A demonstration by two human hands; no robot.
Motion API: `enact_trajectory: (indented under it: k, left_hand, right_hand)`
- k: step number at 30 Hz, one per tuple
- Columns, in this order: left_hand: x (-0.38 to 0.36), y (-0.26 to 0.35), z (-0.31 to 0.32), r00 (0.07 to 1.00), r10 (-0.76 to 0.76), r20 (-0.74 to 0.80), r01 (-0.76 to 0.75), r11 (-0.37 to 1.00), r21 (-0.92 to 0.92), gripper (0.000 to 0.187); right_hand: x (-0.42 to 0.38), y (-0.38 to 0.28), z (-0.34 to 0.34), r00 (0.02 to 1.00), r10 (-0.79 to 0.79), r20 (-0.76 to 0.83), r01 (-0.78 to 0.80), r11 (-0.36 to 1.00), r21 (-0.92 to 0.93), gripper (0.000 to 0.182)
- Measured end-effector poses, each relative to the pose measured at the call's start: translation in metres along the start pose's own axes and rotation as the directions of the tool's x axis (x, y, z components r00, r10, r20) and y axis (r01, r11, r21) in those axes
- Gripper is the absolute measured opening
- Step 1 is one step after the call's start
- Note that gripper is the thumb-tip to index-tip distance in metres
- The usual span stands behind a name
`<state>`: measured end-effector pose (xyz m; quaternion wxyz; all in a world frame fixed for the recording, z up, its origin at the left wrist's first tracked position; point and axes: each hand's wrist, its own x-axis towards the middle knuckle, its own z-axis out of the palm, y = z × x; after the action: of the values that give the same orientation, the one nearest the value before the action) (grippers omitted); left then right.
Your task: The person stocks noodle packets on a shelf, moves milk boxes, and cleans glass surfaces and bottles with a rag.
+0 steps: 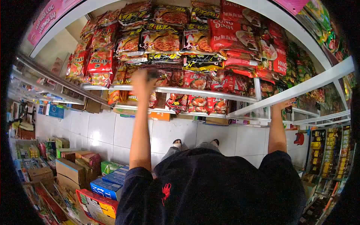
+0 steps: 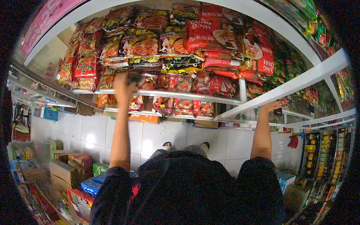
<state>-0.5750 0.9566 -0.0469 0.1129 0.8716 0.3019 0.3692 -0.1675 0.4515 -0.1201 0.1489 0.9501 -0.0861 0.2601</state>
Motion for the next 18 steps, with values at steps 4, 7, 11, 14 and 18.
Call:
enact_trajectory:
  k: [4,7,11,14,18]
  left_hand:
    - [0.001,0.001,0.008,0.981,-0.168,-0.097,0.184,0.962,0.201,0.039]
    - [-0.016,0.087,0.038,0.984,0.057,0.169,-0.052,0.998,-0.031,0.041]
    - [-0.017,0.090,0.028,0.964,0.227,0.135,-0.206,0.966,-0.156,0.044]
    - [0.002,-0.007,0.009,0.998,0.046,-0.032,-0.045,0.998,0.032,0.038]
    - [0.000,0.026,0.016,0.996,-0.081,-0.034,0.084,0.992,0.098,0.038]
  right_hand:
    - [0.012,0.014,0.051,0.984,0.005,-0.179,-0.067,0.938,-0.341,0.058]
    - [-0.008,-0.002,-0.040,0.994,0.039,-0.105,-0.060,0.978,-0.202,0.061]
    - [-0.010,0.001,-0.025,0.997,-0.047,-0.060,0.051,0.996,0.070,0.061]
    - [-0.006,0.001,-0.031,0.991,-0.042,0.128,0.038,0.999,0.034,0.054]
    - [-0.013,-0.004,-0.054,0.996,-0.018,0.090,0.013,0.999,0.051,0.049]
